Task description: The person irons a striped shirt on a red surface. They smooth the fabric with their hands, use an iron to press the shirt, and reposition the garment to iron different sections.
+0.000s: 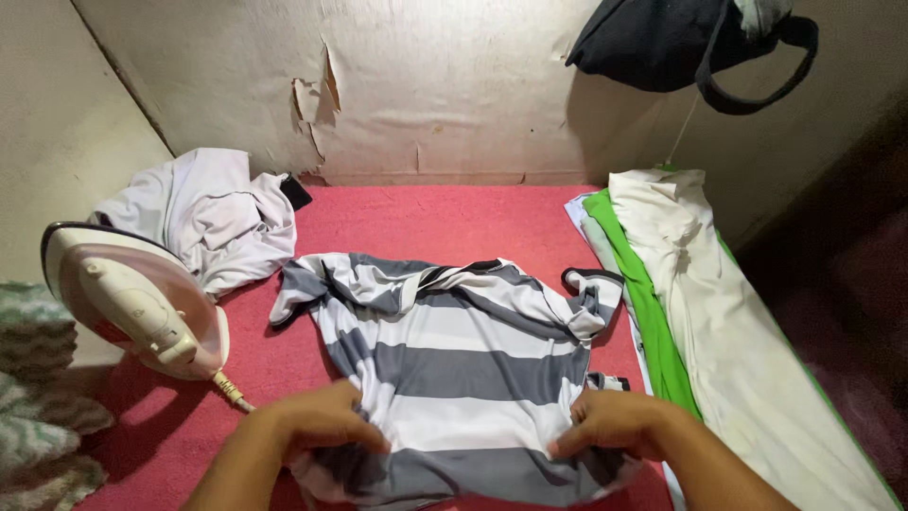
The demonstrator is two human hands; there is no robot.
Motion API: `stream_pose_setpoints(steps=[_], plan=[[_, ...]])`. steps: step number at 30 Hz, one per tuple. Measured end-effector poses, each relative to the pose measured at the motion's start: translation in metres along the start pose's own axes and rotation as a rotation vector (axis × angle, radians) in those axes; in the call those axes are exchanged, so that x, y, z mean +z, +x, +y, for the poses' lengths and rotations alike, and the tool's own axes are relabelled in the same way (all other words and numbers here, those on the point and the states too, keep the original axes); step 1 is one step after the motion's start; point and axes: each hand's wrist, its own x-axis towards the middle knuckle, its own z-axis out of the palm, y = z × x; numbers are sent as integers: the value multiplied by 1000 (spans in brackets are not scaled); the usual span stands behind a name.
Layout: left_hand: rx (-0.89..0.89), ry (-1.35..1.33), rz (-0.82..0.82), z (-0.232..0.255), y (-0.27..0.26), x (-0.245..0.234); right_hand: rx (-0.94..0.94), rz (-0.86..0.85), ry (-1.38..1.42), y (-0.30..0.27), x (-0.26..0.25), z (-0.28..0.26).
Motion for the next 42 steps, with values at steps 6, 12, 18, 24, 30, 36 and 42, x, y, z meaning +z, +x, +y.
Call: stream_pose_setpoints(steps=[6,12,18,24,30,36,42], plan=[[365,-229,509,13,-10,17,-514,438,357,5,-3,-17],[3,404,648,12,-24,38,-437,560,-301,-18,11,-29],[178,435,588,-7,-4,38,-365,522,-444,-27,38,-26],[156,115,323,-9,-2,26,-332,459,-186,-10,40,-10],[18,-122,-104,-18,-18,35,-424,35,-92,-16,20,14],[-3,27,-131,-30,-15,15,-295,-540,-531,-29,-1,23],[-26,397,430,20,0,-54,-371,49,-410,10,-69,-51]])
